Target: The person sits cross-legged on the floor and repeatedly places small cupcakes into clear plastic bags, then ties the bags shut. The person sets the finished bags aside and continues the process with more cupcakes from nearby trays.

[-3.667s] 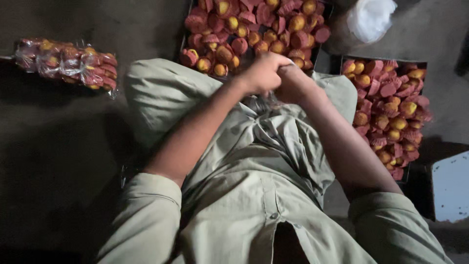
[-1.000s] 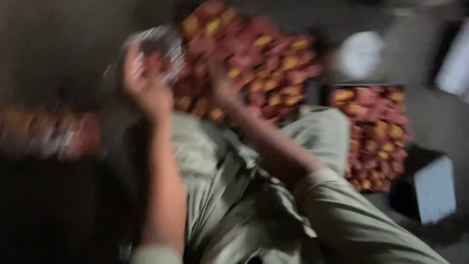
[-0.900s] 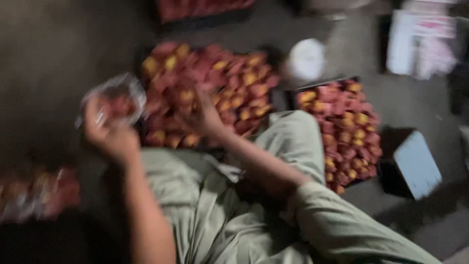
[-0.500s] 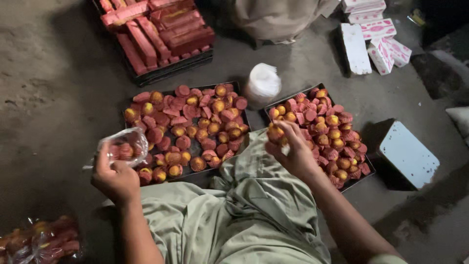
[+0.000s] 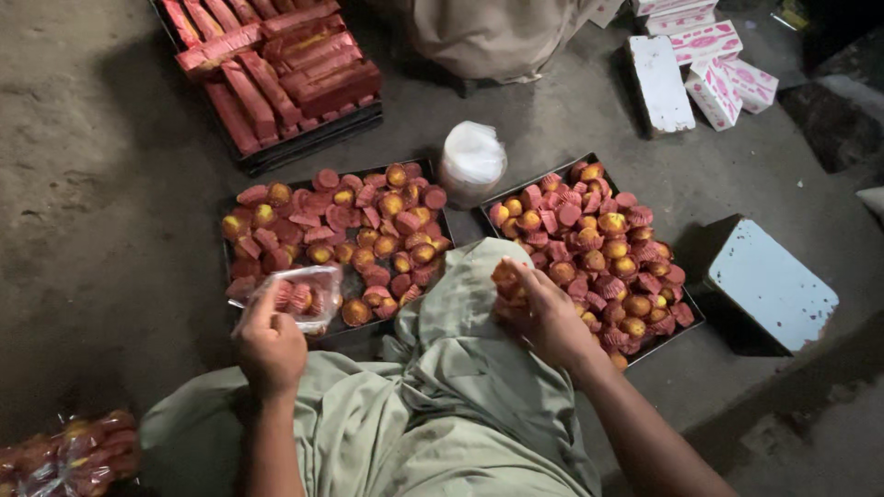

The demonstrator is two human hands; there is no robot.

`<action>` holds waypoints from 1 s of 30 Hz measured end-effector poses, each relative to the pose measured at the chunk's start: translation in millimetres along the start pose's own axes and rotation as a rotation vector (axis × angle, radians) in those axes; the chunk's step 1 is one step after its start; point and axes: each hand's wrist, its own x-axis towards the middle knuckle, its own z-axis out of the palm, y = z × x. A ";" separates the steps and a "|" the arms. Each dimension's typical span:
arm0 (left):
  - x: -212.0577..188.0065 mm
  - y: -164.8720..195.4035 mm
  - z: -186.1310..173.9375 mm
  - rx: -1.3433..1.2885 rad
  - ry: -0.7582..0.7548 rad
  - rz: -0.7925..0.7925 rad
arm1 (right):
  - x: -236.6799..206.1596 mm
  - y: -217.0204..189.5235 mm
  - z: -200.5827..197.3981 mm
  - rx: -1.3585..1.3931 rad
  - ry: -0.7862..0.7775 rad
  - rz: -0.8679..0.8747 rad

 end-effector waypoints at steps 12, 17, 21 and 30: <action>-9.4 68.3 15.5 -0.344 -0.549 0.008 | 13.7 -82.9 47.9 0.242 -0.059 -0.678; -6.3 85.6 3.4 -0.474 -0.593 -0.020 | 23.9 -88.9 58.1 0.017 -0.280 -0.611; -11.7 104.0 10.2 -0.368 -0.519 0.013 | 21.6 -77.8 73.2 -0.105 -0.383 -0.550; -11.0 152.0 36.4 -0.312 -0.674 0.222 | 30.4 -52.9 94.8 -0.058 -0.301 -0.683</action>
